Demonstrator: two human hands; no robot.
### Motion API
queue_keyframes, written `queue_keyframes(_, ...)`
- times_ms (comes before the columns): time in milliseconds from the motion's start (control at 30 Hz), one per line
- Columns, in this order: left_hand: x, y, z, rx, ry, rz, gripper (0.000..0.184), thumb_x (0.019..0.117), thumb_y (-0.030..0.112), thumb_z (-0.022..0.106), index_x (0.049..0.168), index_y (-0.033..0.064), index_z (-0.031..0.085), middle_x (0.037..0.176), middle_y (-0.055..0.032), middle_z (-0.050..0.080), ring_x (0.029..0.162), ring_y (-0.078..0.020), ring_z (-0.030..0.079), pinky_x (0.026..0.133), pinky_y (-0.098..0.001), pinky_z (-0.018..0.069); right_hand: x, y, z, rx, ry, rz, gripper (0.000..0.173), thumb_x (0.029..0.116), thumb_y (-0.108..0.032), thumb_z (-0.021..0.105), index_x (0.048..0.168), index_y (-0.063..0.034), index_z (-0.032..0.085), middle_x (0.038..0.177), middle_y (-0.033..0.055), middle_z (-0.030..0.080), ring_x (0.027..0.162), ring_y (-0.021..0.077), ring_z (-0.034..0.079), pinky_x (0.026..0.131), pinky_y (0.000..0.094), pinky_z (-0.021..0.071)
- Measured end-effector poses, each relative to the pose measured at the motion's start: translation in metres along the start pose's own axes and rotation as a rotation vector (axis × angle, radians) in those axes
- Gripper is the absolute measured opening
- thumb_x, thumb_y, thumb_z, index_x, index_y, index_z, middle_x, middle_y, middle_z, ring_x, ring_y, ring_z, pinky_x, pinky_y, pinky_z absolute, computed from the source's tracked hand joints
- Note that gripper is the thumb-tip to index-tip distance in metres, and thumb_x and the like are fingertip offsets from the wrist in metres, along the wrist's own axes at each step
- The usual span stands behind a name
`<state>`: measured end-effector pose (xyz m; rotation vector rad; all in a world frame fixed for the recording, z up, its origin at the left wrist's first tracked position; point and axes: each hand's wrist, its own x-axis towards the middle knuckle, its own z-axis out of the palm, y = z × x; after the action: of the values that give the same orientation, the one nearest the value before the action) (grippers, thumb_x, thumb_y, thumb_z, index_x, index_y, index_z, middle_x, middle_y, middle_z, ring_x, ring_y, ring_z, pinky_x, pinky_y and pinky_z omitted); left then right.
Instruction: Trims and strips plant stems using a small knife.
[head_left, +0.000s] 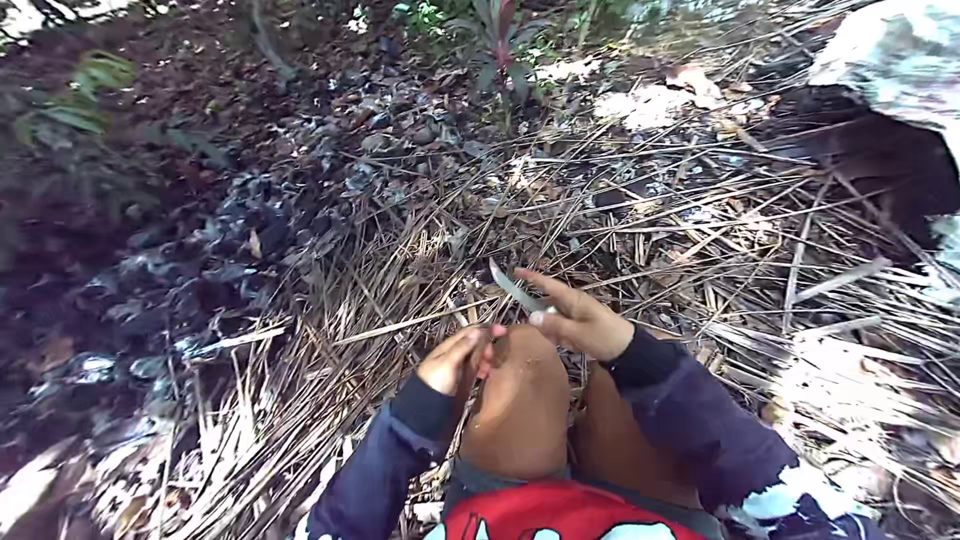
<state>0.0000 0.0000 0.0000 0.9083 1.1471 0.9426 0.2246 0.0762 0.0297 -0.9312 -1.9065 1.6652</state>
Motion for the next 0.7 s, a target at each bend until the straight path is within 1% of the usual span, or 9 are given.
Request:
queue_keyframes(133, -0.008, 0.012, 0.013, -0.111, -0.134, 0.008, 0.024, 0.0996, 0.014, 0.045, 0.118, 0.0059, 0.057, 0.084, 0.0056, 0.069, 0.068, -0.0034, 0.067, 0.065, -0.0196, 0.0575, 0.000, 0.006, 0.014, 0.122, -0.234, -0.022, 0.048, 0.1030, -0.017, 0.052, 0.149, -0.0039, 0.044, 0.082, -0.0026, 0.059, 0.058, -0.0022, 0.048, 0.054, 0.0160, 0.0425)
queue_keyframes(233, -0.016, 0.016, 0.021, -0.137, -0.023, -0.007, 0.028, 0.1066, 0.012, 0.032, 0.110, 0.0045, 0.059, 0.078, 0.0036, 0.069, 0.061, -0.0022, 0.064, 0.058, -0.0164, 0.0549, -0.001, 0.017, 0.013, 0.208, -0.364, -0.028, 0.051, 0.1038, -0.017, 0.050, 0.151, -0.0031, 0.038, 0.095, -0.0028, 0.062, 0.059, -0.0056, 0.048, 0.053, 0.0122, 0.0414)
queue_keyframes(300, -0.019, 0.013, 0.023, -0.066, 0.042, 0.037, 0.029, 0.1065, 0.009, 0.032, 0.110, 0.0045, 0.061, 0.076, 0.0060, 0.069, 0.058, 0.0008, 0.062, 0.055, -0.0137, 0.0526, -0.001, 0.025, 0.017, 0.261, -0.375, -0.066, 0.052, 0.1021, -0.016, 0.052, 0.150, -0.0020, 0.039, 0.094, -0.0040, 0.063, 0.058, -0.0070, 0.047, 0.052, 0.0112, 0.0405)
queue_keyframes(367, -0.021, 0.009, 0.021, 0.020, 0.051, 0.110, 0.026, 0.1050, 0.006, 0.037, 0.109, 0.0046, 0.063, 0.077, 0.0090, 0.069, 0.056, 0.0040, 0.060, 0.052, -0.0116, 0.0509, -0.003, 0.028, 0.024, 0.275, -0.287, -0.120, 0.047, 0.1006, -0.015, 0.053, 0.144, 0.0020, 0.046, 0.088, -0.0064, 0.063, 0.058, -0.0081, 0.047, 0.053, 0.0107, 0.0402)
queue_keyframes(433, -0.025, 0.005, 0.016, 0.084, 0.013, 0.138, 0.026, 0.1040, 0.007, 0.038, 0.097, 0.0100, 0.063, 0.069, 0.0138, 0.065, 0.051, 0.0069, 0.055, 0.048, -0.0098, 0.0467, -0.007, 0.019, 0.016, 0.212, -0.089, -0.177, 0.042, 0.1006, -0.016, 0.053, 0.137, 0.0039, 0.054, 0.080, -0.0075, 0.061, 0.059, -0.0073, 0.049, 0.056, 0.0118, 0.0429)
queue_keyframes(533, -0.037, -0.008, 0.007, 0.080, -0.049, 0.128, 0.026, 0.1033, 0.010, 0.042, 0.096, 0.0109, 0.067, 0.061, 0.0155, 0.061, 0.048, 0.0070, 0.053, 0.046, -0.0102, 0.0443, 0.000, -0.001, -0.040, 0.152, 0.203, -0.342, 0.042, 0.1014, -0.018, 0.046, 0.140, -0.0021, 0.052, 0.066, -0.0120, 0.052, 0.052, -0.0044, 0.046, 0.051, 0.0150, 0.0424)
queue_keyframes(600, -0.042, -0.012, 0.007, 0.046, -0.017, 0.144, 0.021, 0.1019, 0.008, 0.047, 0.098, 0.0107, 0.067, 0.062, 0.0136, 0.063, 0.048, 0.0054, 0.055, 0.046, -0.0110, 0.0460, 0.003, -0.006, -0.061, 0.208, 0.257, -0.432, 0.043, 0.1030, -0.019, 0.045, 0.144, -0.0088, 0.046, 0.065, -0.0158, 0.051, 0.051, -0.0036, 0.048, 0.050, 0.0155, 0.0450)
queue_keyframes(667, -0.039, -0.009, 0.012, 0.044, 0.036, 0.180, 0.019, 0.1016, 0.005, 0.048, 0.098, 0.0103, 0.065, 0.065, 0.0122, 0.065, 0.049, 0.0048, 0.056, 0.046, -0.0114, 0.0469, -0.002, -0.004, -0.034, 0.213, 0.211, -0.331, 0.047, 0.1004, -0.020, 0.047, 0.146, -0.0103, 0.046, 0.061, -0.0102, 0.052, 0.048, -0.0012, 0.048, 0.047, 0.0176, 0.0451)
queue_keyframes(700, -0.036, -0.007, 0.015, 0.051, 0.058, 0.202, 0.019, 0.1015, 0.005, 0.047, 0.098, 0.0100, 0.064, 0.066, 0.0120, 0.065, 0.049, 0.0048, 0.056, 0.046, -0.0115, 0.0471, -0.005, 0.003, -0.013, 0.210, 0.119, -0.239, 0.048, 0.0991, -0.018, 0.051, 0.146, -0.0070, 0.048, 0.066, -0.0063, 0.056, 0.052, 0.0000, 0.051, 0.051, 0.0188, 0.0470)
